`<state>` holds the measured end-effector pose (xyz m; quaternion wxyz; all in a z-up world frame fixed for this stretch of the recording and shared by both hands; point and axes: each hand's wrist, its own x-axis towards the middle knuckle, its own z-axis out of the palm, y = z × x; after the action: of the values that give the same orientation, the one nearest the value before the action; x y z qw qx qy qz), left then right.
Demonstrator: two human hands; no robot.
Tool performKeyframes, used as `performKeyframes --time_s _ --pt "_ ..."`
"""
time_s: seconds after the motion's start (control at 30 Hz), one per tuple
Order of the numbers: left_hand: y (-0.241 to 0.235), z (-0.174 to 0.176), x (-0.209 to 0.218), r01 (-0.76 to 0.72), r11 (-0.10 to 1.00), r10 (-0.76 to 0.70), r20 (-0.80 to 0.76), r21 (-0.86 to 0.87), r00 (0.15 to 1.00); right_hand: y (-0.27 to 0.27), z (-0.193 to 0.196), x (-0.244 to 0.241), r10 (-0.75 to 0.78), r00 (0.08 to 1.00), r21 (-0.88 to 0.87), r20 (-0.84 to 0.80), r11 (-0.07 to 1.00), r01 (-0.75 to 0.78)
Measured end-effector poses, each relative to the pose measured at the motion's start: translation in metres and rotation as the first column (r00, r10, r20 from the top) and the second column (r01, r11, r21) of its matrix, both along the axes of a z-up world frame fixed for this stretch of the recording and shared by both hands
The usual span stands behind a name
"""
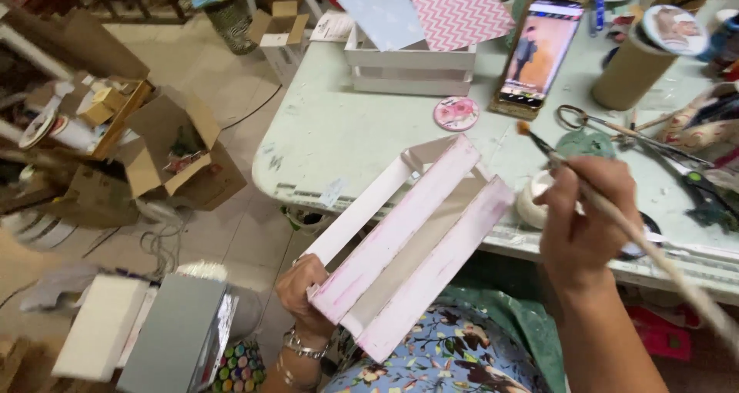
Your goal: Painting the edges and interior surfaces of a small white wooden crate using a paintbrush and white paint.
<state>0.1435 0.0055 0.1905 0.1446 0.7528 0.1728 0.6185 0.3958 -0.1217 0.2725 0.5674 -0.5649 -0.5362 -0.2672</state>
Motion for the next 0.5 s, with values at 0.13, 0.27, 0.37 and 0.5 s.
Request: performKeyframes --time_s 0.13,0.27,0.37,0.5 --pt "0.005 -0.009 -0.001 0.053 0.998 -0.054 0.020 0.028 0.998 -0.003 -0.006 -0.032 0.137 0.990 0.141 0.028 0.980 -0.140" --pt "-0.005 0.013 0.003 0.070 0.997 -0.071 0.041 0.034 0.997 -0.007 -0.036 -0.055 0.467 0.870 0.059 -0.156 0.884 -0.464" --pt "-0.008 0.018 0.004 0.054 0.998 -0.055 0.023 0.032 0.998 -0.005 -0.032 -0.066 0.513 0.855 -0.160 0.068 0.852 -0.499" --pt "-0.007 0.020 0.004 0.113 0.993 -0.114 0.043 0.016 0.993 0.003 -0.020 -0.071 0.637 0.750 -0.240 0.178 0.767 -0.595"
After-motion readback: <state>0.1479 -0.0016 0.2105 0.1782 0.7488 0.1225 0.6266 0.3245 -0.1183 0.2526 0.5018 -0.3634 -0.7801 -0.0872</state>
